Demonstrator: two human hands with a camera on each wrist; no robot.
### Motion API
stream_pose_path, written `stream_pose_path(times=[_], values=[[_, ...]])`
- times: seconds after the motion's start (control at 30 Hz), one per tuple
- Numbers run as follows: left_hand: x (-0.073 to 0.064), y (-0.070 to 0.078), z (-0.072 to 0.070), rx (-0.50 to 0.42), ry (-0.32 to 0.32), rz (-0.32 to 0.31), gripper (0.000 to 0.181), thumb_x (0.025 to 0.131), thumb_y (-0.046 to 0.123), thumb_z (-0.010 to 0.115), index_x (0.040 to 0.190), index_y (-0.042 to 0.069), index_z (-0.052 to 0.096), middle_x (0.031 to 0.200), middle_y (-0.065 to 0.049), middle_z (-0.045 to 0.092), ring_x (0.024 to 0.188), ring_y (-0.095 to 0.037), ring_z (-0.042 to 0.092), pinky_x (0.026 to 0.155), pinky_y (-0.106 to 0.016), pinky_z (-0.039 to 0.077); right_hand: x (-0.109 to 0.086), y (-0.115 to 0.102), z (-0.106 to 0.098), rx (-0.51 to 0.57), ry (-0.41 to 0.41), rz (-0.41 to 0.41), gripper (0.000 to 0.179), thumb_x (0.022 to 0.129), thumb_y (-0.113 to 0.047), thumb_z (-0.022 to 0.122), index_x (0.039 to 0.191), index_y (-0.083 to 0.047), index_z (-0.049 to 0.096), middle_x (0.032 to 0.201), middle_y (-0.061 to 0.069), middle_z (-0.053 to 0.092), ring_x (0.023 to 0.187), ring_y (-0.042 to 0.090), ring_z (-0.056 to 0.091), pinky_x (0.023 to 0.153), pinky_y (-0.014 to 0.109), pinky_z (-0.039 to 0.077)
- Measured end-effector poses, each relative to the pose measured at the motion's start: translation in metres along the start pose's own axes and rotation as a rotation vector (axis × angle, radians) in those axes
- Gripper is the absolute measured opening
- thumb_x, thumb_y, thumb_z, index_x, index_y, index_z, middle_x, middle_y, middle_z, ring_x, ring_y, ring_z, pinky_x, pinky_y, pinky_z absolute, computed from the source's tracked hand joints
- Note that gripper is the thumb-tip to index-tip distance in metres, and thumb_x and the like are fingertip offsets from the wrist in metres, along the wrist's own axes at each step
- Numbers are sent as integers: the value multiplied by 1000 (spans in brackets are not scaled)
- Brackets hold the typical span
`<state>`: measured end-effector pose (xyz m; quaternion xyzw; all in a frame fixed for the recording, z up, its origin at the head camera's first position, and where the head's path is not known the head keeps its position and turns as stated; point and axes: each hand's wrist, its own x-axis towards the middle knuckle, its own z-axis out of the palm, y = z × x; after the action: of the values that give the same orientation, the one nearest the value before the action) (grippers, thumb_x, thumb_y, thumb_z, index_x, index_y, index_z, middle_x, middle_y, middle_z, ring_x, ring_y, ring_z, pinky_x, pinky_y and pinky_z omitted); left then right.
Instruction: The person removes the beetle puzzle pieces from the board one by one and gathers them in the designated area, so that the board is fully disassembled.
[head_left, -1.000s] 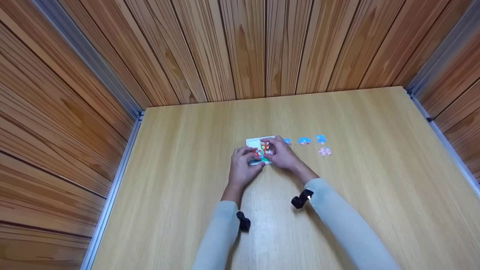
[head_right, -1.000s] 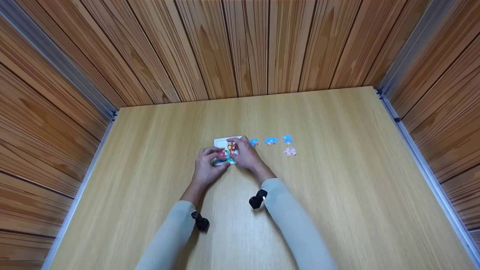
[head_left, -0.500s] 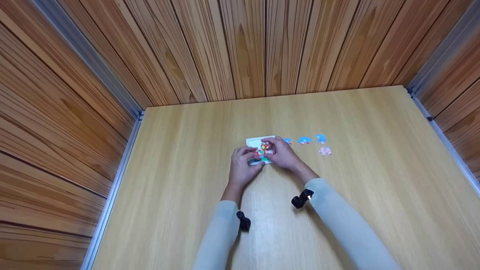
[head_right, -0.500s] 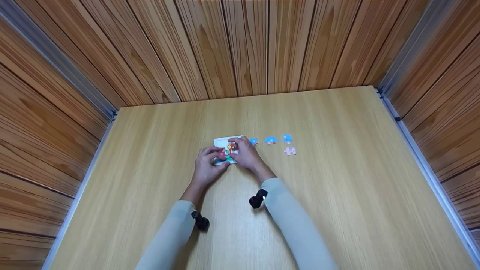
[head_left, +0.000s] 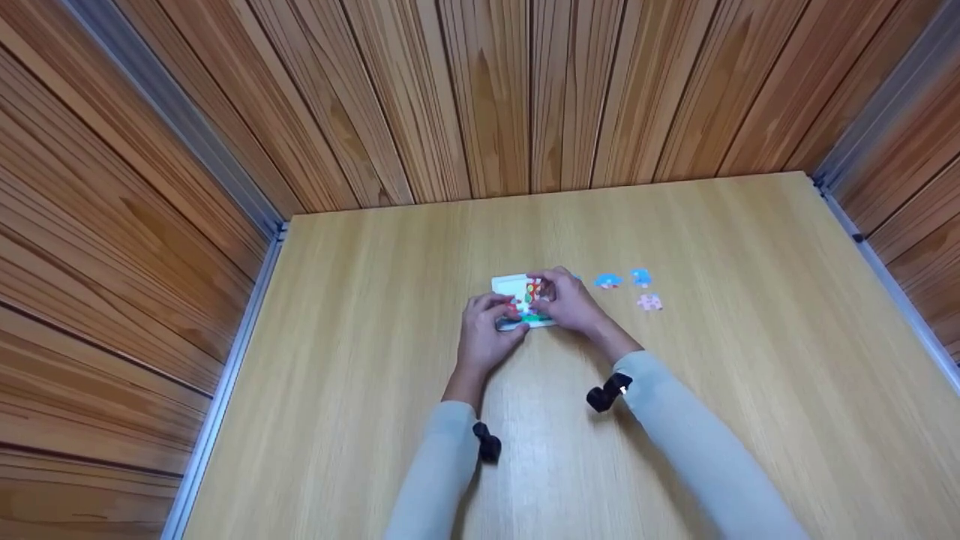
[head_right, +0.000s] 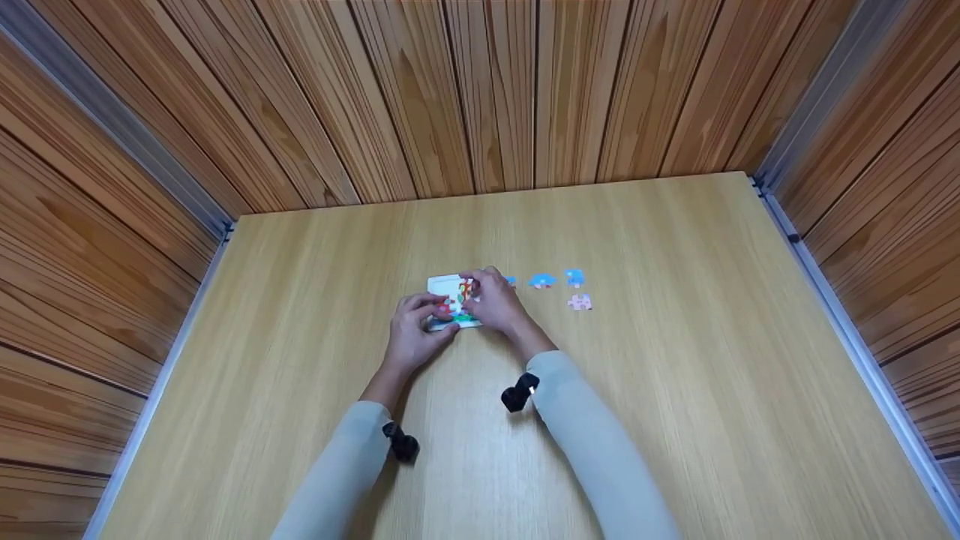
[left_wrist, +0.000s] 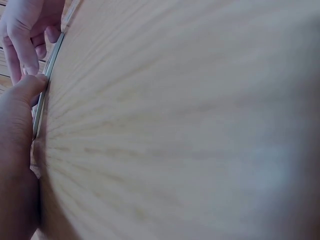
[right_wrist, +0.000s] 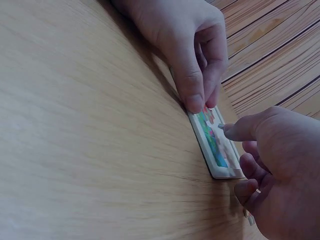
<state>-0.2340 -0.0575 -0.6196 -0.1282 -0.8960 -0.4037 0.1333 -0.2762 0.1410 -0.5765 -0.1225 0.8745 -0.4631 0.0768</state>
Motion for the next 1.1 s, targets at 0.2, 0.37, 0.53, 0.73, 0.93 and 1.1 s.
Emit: stream_pose_path(times=[0.2,0.37,0.53,0.73,0.93,1.1], values=[[1,-1,0,-5,-9,-15,21,87,22,95,94,4,84,132,-10,79,128,-34,67,116,-53,54,0,-1,-2,5,21,27,55,100,-2,79,153,1,66,116,14,51,101,22,50,86,28,40],[-1,-1,0,-5,-14,-24,21,88,22,95,95,5,85,132,-10,79,129,-33,66,116,-52,55,-2,0,-3,-4,15,36,55,100,-4,80,153,2,66,109,8,49,97,20,48,83,27,38],[-2,0,0,-11,-15,-29,21,89,22,94,95,5,84,132,-11,78,130,-33,66,116,-53,55,-5,1,-5,1,11,30,54,101,-2,79,153,1,66,110,10,54,96,19,51,80,24,39],[-1,0,1,-25,-20,-35,21,88,21,94,96,5,84,132,-11,78,130,-34,66,117,-54,54,-7,3,-8,-7,24,33,54,101,1,76,153,2,65,110,12,55,96,20,53,79,23,41],[0,0,0,-34,-23,-43,21,88,21,95,96,5,84,134,-11,78,130,-34,65,118,-55,52,-8,5,-12,-3,15,67,55,103,1,73,157,0,62,113,12,54,98,20,52,81,23,42],[0,0,0,-39,-20,-42,20,88,20,95,94,5,83,134,-11,78,130,-34,65,118,-55,53,-8,8,-13,1,31,46,54,102,2,73,155,3,63,111,12,55,96,18,53,79,21,41]])
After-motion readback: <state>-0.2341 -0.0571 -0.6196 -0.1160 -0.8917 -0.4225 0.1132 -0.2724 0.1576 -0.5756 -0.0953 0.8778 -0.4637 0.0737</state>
